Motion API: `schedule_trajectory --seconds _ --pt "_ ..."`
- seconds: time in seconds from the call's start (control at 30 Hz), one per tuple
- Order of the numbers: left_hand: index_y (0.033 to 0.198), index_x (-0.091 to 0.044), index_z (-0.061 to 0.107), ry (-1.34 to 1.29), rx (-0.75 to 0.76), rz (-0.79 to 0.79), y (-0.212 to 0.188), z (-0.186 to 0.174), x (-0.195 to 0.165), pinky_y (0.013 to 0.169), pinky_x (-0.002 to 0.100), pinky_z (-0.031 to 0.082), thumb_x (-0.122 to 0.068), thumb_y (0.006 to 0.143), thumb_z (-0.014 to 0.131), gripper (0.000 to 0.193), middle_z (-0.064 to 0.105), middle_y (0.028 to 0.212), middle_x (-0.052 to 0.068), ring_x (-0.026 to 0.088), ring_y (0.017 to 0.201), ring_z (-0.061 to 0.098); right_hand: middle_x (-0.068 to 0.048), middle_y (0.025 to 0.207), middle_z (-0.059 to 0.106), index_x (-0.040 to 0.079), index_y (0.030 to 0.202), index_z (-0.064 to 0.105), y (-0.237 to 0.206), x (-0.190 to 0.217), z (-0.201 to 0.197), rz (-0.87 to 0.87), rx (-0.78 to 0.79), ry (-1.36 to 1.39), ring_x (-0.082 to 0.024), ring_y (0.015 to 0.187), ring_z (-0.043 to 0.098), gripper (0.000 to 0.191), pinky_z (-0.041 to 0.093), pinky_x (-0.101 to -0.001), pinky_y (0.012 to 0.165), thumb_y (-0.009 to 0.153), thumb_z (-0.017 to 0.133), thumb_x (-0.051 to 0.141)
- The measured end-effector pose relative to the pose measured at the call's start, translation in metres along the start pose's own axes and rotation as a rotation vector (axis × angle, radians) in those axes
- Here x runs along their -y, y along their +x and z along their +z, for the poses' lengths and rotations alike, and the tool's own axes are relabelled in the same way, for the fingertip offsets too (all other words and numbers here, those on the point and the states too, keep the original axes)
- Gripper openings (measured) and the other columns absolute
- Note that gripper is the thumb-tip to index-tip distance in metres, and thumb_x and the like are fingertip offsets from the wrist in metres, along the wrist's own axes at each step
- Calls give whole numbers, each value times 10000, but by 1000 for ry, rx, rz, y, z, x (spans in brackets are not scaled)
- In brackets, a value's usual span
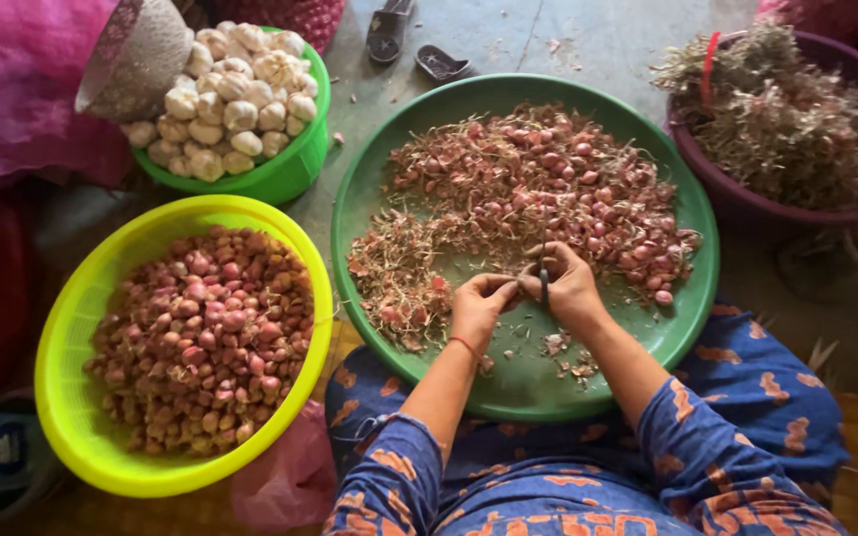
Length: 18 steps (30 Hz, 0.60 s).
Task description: The person sits on the floor trimming dried roots and stems off shallots with scissors over a large green tray, then places the trimmed shallots into a yellow basket. They occasionally gather untrimmed shallots from the tray and continue cutting, with baskets of garlic and untrimmed shallots nearby.
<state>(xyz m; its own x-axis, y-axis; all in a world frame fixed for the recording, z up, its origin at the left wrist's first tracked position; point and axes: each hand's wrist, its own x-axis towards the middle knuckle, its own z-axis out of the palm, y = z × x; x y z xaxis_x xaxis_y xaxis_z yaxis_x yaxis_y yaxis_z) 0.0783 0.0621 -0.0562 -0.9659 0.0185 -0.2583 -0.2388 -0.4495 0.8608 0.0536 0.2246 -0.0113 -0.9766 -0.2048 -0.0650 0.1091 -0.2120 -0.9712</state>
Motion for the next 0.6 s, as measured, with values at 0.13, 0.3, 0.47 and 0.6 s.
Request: schedule_trajectory --seconds 0.13,0.3,0.47,0.6 --pt "1035 20 726 -85 65 -31 -10 -5 0 722 245 578 -80 916 753 157 760 932 82 130 792 721 -116 956 699 11 1239 565 -10 -1 -1 52 -6 160 -189 828 696 456 584 -320 736 842 788 9" --pt "987 11 713 23 61 72 -19 -7 0 644 239 518 -43 948 747 75 707 830 67 107 697 629 -132 1029 728 37 1256 549 -22 -9 1 -24 134 50 -180 896 698 520 571 -310 789 801 795 -17" --pt "943 -37 716 460 -148 310 -28 -24 -40 668 282 548 -70 940 734 37 718 854 43 150 766 667 -146 1042 751 55 1270 578 -27 -9 -10 15 119 -238 -188 952 717 519 580 -314 834 805 801 -3" --pt "1141 -48 684 1025 -421 804 -31 -48 -95 957 434 479 -61 706 812 453 620 1179 152 329 1120 572 -128 956 723 56 1250 624 -12 18 -41 -118 -254 -475 -205 838 729 409 588 -364 687 848 629 -21"
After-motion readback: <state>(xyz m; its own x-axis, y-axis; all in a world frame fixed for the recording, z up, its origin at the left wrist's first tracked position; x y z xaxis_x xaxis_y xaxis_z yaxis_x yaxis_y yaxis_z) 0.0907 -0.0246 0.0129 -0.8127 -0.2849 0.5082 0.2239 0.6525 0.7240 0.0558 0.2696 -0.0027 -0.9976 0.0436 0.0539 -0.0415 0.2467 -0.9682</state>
